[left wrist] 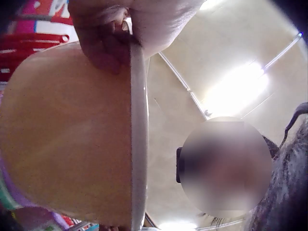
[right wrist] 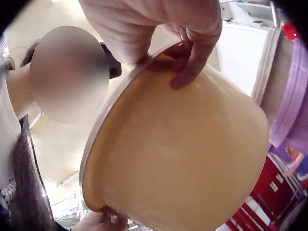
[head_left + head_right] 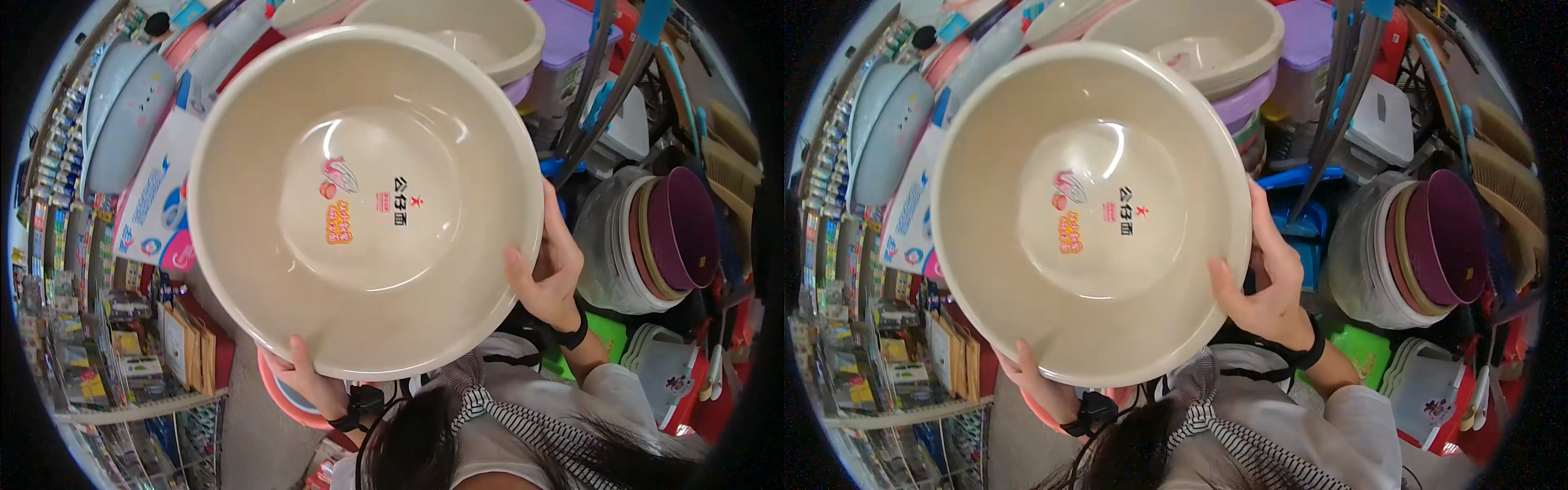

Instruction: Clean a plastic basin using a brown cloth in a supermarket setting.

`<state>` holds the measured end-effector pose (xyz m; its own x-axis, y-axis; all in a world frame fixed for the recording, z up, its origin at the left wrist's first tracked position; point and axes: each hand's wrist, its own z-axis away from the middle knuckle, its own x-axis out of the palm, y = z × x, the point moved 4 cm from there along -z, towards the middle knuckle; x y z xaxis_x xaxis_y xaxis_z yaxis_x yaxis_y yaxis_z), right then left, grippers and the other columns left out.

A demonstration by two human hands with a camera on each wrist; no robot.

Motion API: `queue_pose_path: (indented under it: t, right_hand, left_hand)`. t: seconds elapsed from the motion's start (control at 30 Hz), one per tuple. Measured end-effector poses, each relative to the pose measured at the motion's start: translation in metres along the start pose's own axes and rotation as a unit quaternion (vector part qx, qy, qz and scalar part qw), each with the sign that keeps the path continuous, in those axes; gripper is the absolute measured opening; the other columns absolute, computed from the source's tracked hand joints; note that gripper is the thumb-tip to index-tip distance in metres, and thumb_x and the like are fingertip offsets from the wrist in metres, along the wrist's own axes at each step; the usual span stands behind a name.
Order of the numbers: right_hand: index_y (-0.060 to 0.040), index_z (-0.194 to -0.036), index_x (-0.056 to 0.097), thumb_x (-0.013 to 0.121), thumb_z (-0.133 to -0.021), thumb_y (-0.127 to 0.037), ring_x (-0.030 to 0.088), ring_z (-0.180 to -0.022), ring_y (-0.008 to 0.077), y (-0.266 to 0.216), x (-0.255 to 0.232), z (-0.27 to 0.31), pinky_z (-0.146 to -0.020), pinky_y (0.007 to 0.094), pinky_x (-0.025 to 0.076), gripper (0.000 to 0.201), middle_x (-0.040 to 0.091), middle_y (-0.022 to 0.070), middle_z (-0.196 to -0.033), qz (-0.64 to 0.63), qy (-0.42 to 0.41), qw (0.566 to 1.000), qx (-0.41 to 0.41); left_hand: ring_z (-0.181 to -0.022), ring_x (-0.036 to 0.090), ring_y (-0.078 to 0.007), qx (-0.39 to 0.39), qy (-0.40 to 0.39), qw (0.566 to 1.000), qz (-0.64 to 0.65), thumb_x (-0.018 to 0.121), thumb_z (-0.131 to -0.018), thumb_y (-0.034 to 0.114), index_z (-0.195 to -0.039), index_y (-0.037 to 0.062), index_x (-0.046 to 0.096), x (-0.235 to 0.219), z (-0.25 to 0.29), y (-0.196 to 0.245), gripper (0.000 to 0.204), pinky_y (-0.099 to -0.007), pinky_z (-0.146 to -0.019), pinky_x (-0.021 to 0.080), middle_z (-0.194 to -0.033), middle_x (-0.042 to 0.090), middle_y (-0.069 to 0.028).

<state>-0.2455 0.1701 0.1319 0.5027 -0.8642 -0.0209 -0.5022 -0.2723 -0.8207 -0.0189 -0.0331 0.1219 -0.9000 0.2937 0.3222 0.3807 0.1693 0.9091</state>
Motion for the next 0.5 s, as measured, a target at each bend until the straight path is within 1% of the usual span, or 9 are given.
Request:
queue_pose_path:
  t: [0.07,0.13,0.17,0.27,0.33,0.37,0.4,0.47,0.5]
  right_hand:
    - [0.0155,-0.150,0.019,0.062,-0.090,-0.008,0.038,-0.140,0.0234,0.006,0.003,0.029,-0.115,0.0341,0.026,0.078,0.034,0.0229,-0.154,-0.023,-0.012,0.999,0.044]
    - [0.0140,-0.152,0.011,0.058,-0.088,0.005,0.045,-0.134,0.0238,0.005,0.003,0.049,-0.110,0.0334,0.034,0.080,0.035,0.0227,-0.153,-0.009,-0.091,0.995,0.046]
    - [0.0121,-0.151,0.022,0.052,-0.092,0.004,0.052,-0.127,0.0241,0.005,0.002,0.059,-0.105,0.0329,0.041,0.067,0.046,0.0215,-0.145,-0.059,-0.081,0.989,0.104]
    - [0.0085,-0.143,0.043,0.048,-0.092,0.003,0.059,-0.116,0.0227,0.049,-0.027,0.090,-0.096,0.0305,0.047,0.051,0.059,0.0183,-0.131,-0.093,-0.142,0.973,0.157]
    - [0.0040,-0.130,0.057,0.054,-0.092,-0.001,0.062,-0.111,0.0243,0.091,-0.030,0.099,-0.092,0.0311,0.048,0.039,0.064,0.0177,-0.120,0.003,-0.174,0.953,0.247]
    - [0.0006,-0.126,0.059,0.064,-0.086,-0.010,0.061,-0.115,0.0282,0.104,-0.022,0.102,-0.098,0.0343,0.046,0.042,0.063,0.0188,-0.123,0.080,-0.207,0.951,0.215]
    - [0.0006,-0.126,0.059,0.064,-0.086,-0.010,0.061,-0.115,0.0282,0.115,-0.016,0.105,-0.098,0.0343,0.046,0.042,0.063,0.0188,-0.123,0.081,-0.212,0.950,0.215]
    - [-0.0007,-0.126,0.059,0.068,-0.083,-0.011,0.058,-0.119,0.0321,0.128,0.006,0.118,-0.102,0.0375,0.044,0.045,0.061,0.0202,-0.128,0.167,-0.358,0.912,0.113]
    - [-0.0015,-0.125,0.061,0.070,-0.080,-0.011,0.060,-0.115,0.0327,0.143,0.016,0.131,-0.099,0.0377,0.046,0.047,0.063,0.0196,-0.125,0.173,-0.357,0.916,0.056]
  left_hand:
    - [-0.113,0.060,-0.0235,-0.049,-0.024,0.998,-0.038,0.066,-0.088,0.012,-0.143,-0.0044,0.037,-0.021,0.020,-0.001,0.064,-0.0373,-0.095,0.051,-0.128,0.057,-0.0164]
    - [-0.111,0.061,-0.0237,-0.081,0.005,0.996,-0.041,0.061,-0.088,0.010,-0.141,-0.0043,0.039,-0.044,0.038,-0.007,0.059,-0.0364,-0.093,0.052,-0.126,0.058,-0.0163]
    - [-0.108,0.062,-0.0238,-0.107,0.022,0.993,-0.038,0.056,-0.088,0.007,-0.139,-0.0042,0.041,-0.055,0.046,-0.011,0.055,-0.0355,-0.091,0.053,-0.125,0.058,-0.0162]
    - [-0.101,0.065,-0.0222,-0.167,0.063,0.983,0.040,0.055,-0.085,0.003,-0.136,-0.0052,0.043,-0.080,0.054,-0.026,0.053,-0.0319,-0.087,0.055,-0.117,0.061,-0.0147]
    - [-0.101,0.065,-0.0211,-0.168,0.052,0.983,0.051,0.056,-0.083,-0.001,-0.137,-0.0052,0.044,-0.081,0.054,-0.026,0.056,-0.0316,-0.087,0.055,-0.118,0.062,-0.0137]
    - [-0.101,0.065,-0.0201,-0.166,0.034,0.983,0.065,0.058,-0.080,-0.005,-0.137,-0.0052,0.044,-0.079,0.052,-0.028,0.059,-0.0312,-0.088,0.055,-0.119,0.062,-0.0128]
    - [-0.101,0.065,-0.0201,-0.167,0.038,0.983,0.066,0.058,-0.080,-0.005,-0.137,-0.0052,0.044,-0.079,0.051,-0.031,0.059,-0.0312,-0.088,0.055,-0.119,0.062,-0.0128]
    - [-0.100,0.065,-0.0183,-0.146,0.024,0.989,0.010,0.060,-0.080,-0.005,-0.137,-0.0053,0.045,-0.078,0.048,-0.038,0.059,-0.0303,-0.088,0.054,-0.116,0.063,-0.0114]
    - [-0.099,0.064,-0.0162,-0.148,0.020,0.989,0.013,0.062,-0.079,-0.005,-0.136,-0.0051,0.045,-0.075,0.047,-0.041,0.059,-0.0291,-0.087,0.053,-0.115,0.063,-0.0099]
